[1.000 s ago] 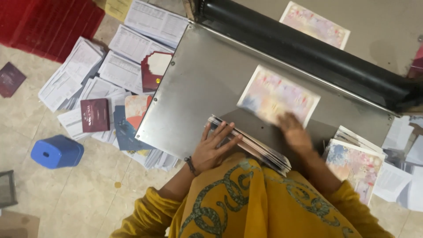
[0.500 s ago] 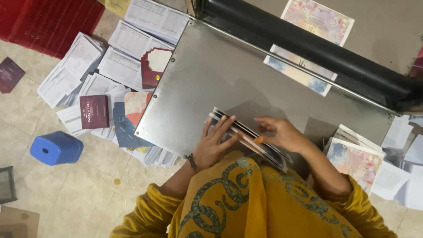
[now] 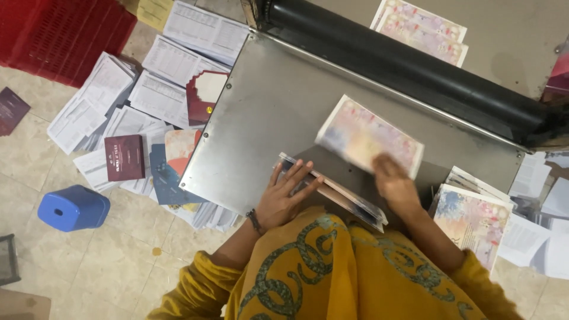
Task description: Feeding printed invitations through a roller machine for pressing or laminating.
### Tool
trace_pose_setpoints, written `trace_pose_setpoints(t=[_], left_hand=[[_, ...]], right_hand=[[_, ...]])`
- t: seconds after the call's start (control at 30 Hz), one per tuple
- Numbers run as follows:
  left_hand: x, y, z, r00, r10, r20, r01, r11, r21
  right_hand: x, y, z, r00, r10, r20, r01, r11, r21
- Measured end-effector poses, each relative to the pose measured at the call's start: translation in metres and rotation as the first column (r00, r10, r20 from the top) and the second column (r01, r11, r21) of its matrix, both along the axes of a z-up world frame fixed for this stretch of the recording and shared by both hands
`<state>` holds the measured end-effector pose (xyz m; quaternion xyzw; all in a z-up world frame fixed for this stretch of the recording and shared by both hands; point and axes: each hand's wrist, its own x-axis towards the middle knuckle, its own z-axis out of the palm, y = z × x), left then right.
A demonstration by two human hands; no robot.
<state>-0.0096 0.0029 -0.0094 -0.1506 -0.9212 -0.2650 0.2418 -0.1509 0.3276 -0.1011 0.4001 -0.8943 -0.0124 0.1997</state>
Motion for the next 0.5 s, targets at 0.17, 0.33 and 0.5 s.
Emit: trace_pose_setpoints(t=[0.17, 0.33, 0.5], left_hand=[[-0.003, -0.001, 0.004, 1.0, 0.006, -0.014, -0.006, 1.0, -0.016], [-0.001, 0.0, 0.014, 1.0, 0.012, 0.0, -0.012, 1.0, -0.009], [-0.001, 0.0, 0.003, 1.0, -0.007, 0.031, 0.007, 1.0, 0.003]], right_hand=[[-0.05, 0.011, 0.002, 0.785, -0.088, 0.614, 0.081, 0.996, 0.038], [-0.145, 0.03, -0.023, 0.795, -0.245, 0.555, 0.28, 0.96, 0.023], [-0.056, -0.066, 0.105, 0.439, 0.119, 0.891, 0.37, 0.879, -0.3]])
